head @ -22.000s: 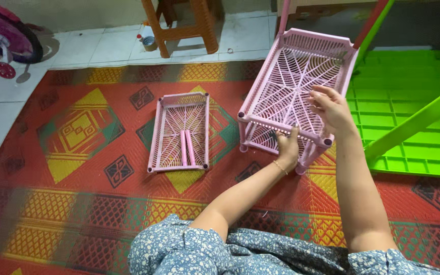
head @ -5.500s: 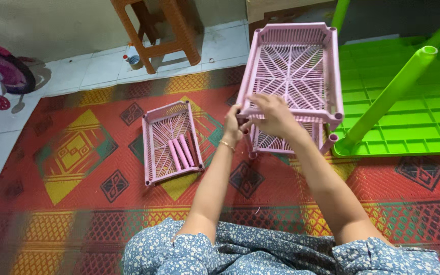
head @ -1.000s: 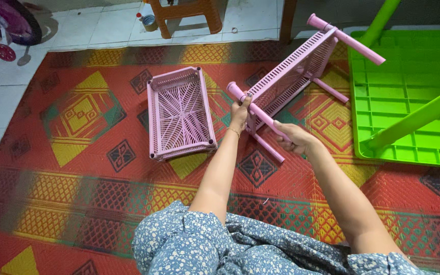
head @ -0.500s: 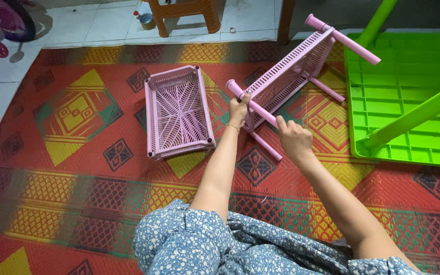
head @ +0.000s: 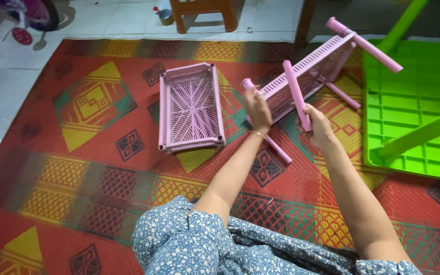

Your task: The person sits on a floor mat and disassembles a pink plastic storage rack, pulling the tubular legs off the basket trays and placing the removed legs into one of the baskets. A green plastic table with its legs lies nearby on the mat.

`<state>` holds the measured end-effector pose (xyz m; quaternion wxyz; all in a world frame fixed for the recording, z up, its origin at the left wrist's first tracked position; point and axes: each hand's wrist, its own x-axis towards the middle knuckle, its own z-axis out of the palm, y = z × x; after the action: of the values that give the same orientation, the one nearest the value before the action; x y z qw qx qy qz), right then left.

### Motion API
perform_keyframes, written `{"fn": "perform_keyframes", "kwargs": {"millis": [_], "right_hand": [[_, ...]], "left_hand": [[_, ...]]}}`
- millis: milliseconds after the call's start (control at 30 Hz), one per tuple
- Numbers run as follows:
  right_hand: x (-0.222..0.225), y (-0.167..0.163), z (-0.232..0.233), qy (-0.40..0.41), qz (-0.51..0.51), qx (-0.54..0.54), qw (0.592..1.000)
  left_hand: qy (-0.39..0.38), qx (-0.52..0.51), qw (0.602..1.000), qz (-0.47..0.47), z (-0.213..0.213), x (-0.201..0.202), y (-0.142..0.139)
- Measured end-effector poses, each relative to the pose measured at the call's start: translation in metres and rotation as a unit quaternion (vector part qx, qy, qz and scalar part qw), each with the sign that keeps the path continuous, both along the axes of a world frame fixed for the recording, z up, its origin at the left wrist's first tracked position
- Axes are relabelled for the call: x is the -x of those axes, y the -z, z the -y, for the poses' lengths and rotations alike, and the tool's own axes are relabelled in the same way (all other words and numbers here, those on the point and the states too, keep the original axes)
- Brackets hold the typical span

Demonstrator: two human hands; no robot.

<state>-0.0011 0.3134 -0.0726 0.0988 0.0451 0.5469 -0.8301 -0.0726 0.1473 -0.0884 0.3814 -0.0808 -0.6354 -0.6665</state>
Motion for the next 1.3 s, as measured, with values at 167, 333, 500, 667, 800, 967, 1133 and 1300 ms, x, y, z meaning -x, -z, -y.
{"fn": "perform_keyframes", "kwargs": {"millis": [167, 333, 500, 667, 800, 967, 1133, 1300], "right_hand": [[0.015, -0.006, 0.046, -0.016, -0.168, -0.099, 0.981], [0.011, -0.015, 0.066, 0.065, -0.248, -0.302, 0.918], [0.005, 0.007, 0.058, 0.102, -0.109, -0.276, 0.95], [-0.016, 0.053, 0.043, 0.05, 0.018, -0.416, 0.908], [-0.033, 0.078, 0.035, 0.008, 0.05, -0.465, 0.884], [-0.039, 0.079, 0.024, 0.004, 0.086, -0.439, 0.894], [-0.034, 0.071, 0.017, 0.028, 0.027, -0.382, 0.923], [-0.027, 0.059, 0.01, 0.057, 0.071, -0.333, 0.938]], "left_hand": [[0.165, 0.045, 0.971, 0.167, -0.009, -0.009, -0.028], [0.114, -0.046, 0.968, 0.221, 0.073, 0.044, -0.046], [-0.094, 0.163, 0.964, 0.19, 0.187, 0.052, -0.016], [-0.101, 0.303, 0.871, 0.374, 0.216, 0.017, 0.034], [-0.138, 0.31, 0.882, 0.327, 0.21, 0.006, 0.049], [-0.117, 0.393, 0.842, 0.35, 0.195, 0.006, 0.059], [-0.1, 0.42, 0.789, 0.436, 0.181, 0.013, 0.065], [-0.108, 0.234, 0.942, 0.217, 0.108, 0.044, 0.039]]}}
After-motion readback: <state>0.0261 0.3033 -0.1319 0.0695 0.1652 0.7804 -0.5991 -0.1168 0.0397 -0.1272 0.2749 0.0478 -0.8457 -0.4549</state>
